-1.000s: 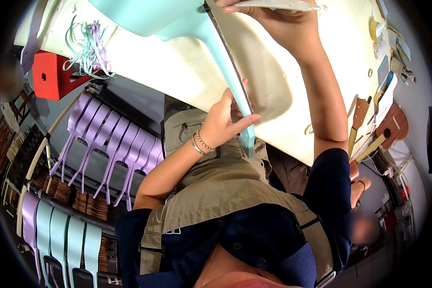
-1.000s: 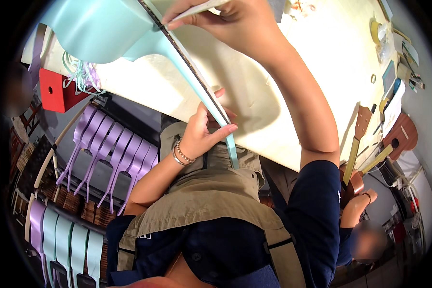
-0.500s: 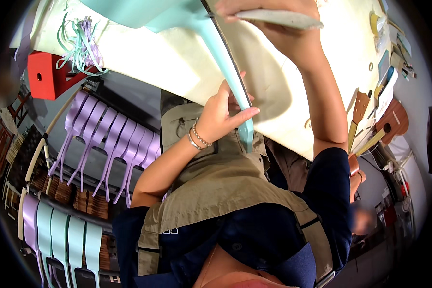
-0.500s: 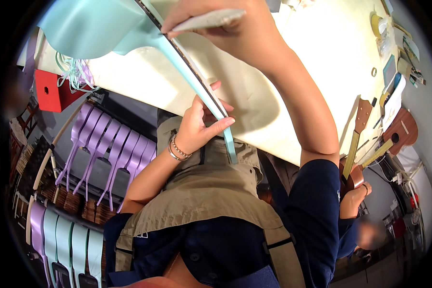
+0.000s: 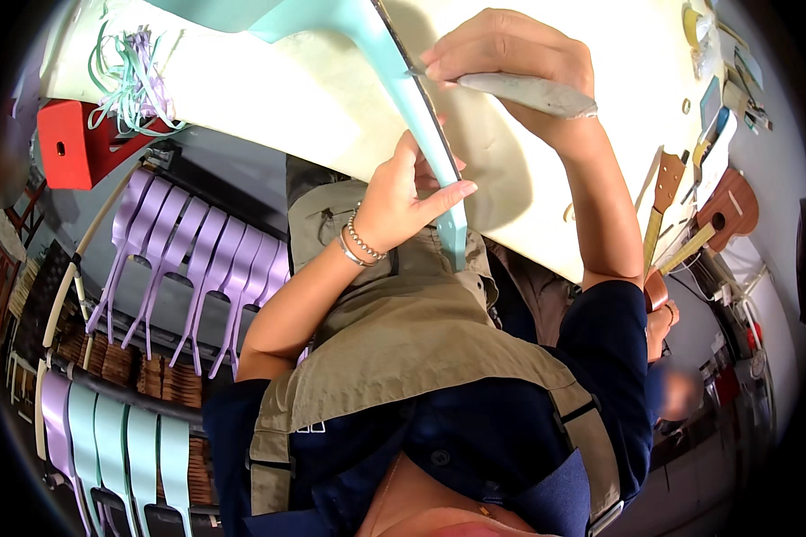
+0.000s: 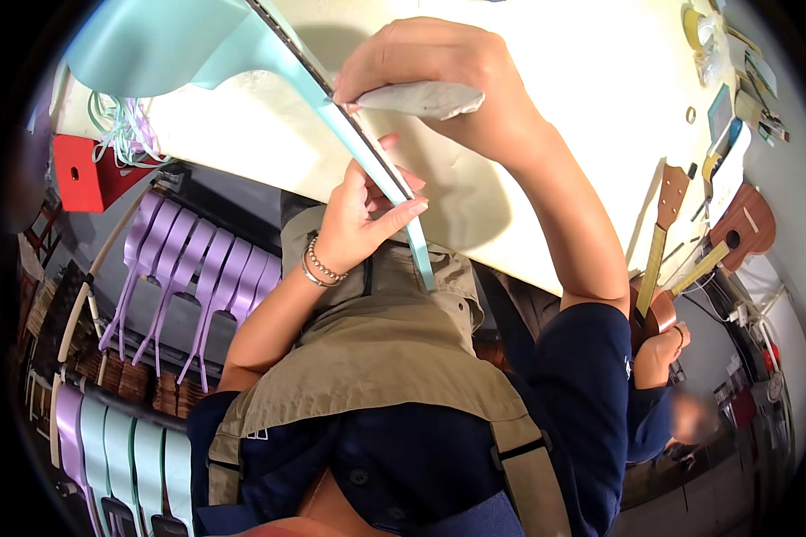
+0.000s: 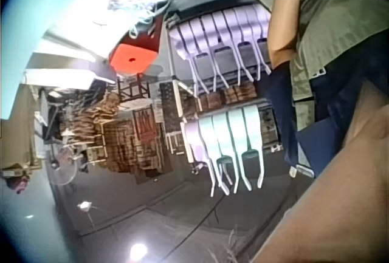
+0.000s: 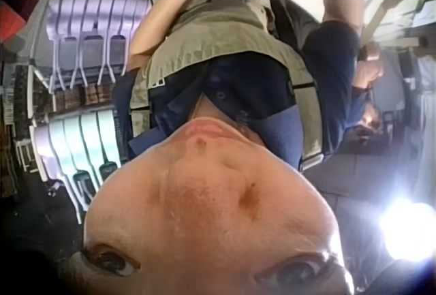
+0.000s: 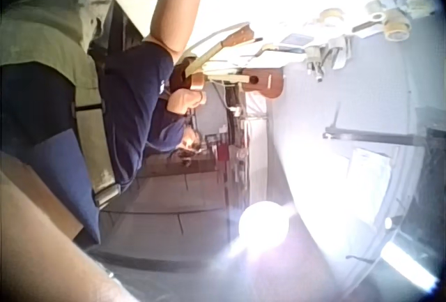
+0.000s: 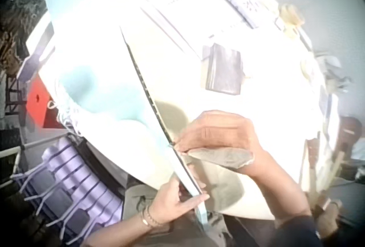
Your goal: The person sands the edges of light blue and cream-colored plastic parts using a sanding block. They handle the parts one at a time, rotating them to smooth different sides, and place the finished items on a nearby rack.
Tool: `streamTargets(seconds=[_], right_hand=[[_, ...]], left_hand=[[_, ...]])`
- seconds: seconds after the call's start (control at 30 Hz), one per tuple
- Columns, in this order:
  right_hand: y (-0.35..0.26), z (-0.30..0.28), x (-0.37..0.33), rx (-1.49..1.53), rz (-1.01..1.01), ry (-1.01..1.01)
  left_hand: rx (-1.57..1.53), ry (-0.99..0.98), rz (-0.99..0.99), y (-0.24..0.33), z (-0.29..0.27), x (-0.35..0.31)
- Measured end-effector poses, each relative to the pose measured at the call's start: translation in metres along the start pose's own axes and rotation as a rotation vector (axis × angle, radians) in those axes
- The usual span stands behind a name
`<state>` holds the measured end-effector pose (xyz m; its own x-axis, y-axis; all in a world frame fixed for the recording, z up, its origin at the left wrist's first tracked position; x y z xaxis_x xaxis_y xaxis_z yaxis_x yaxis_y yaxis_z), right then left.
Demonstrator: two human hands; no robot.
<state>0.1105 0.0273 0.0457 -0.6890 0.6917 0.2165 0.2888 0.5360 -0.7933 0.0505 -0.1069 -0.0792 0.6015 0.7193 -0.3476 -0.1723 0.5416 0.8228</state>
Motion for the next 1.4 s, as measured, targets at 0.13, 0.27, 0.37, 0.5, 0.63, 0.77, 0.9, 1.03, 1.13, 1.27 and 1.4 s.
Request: streamTargets(seconds=[0.13, 0.27, 0.37, 0.5, 0.63, 0.77, 0.9, 1.03, 1.13, 1.27, 1.4], right_hand=[[0.005, 0.004, 0.0, 0.022, 0.03, -0.038], [0.007, 0.009, -0.007, 0.019, 0.003, -0.072], [0.001, 0.016, -0.032, 0.029, 0.046, -0.062], [-0.003, 0.021, -0.049, 0.05, 0.109, -0.085], [-0.001, 0.014, -0.033, -0.005, 0.053, 0.025], [-0.004, 0.021, -0.049, 0.097, 0.037, -0.052], [-0.011, 0.029, -0.079, 0.081, 0.153, -0.09], [-0.009, 0.027, -0.077, 0.119, 0.145, -0.079], [-0.007, 0.029, -0.072, 0.079, 0.148, -0.054], [-0.015, 0.036, -0.09, 0.122, 0.133, -0.11], [-0.015, 0.035, -0.099, 0.15, 0.177, -0.119]], left_hand=[[0.01, 0.03, 0.013, -0.002, -0.001, 0.0], [0.004, 0.033, 0.012, -0.003, -0.002, 0.0], [0.019, 0.033, -0.007, -0.007, -0.002, -0.001], [0.042, 0.038, 0.025, -0.001, -0.001, 0.001], [0.024, 0.041, 0.007, -0.007, -0.002, -0.002], [0.112, 0.029, 0.054, 0.001, -0.001, 0.0], [0.154, 0.058, 0.067, 0.002, -0.001, 0.0], [0.16, 0.045, 0.072, 0.005, 0.002, 0.0], [0.208, 0.031, 0.123, 0.006, 0.003, 0.0], [0.253, 0.056, 0.109, 0.011, 0.001, 0.0], [0.234, 0.065, 0.136, 0.011, 0.003, 0.0]])
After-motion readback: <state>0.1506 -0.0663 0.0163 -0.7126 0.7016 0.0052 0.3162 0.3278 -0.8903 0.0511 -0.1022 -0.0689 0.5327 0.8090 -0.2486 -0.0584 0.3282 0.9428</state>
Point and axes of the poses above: each hand's wrist, its own x-axis towards the middle knuckle, its own z-axis out of the palm, y = z × x, the point moved 9 cm from there along x, towards the middle knuckle, and after that the axes turned 10 degrees about -y, right-handed, at the moved point
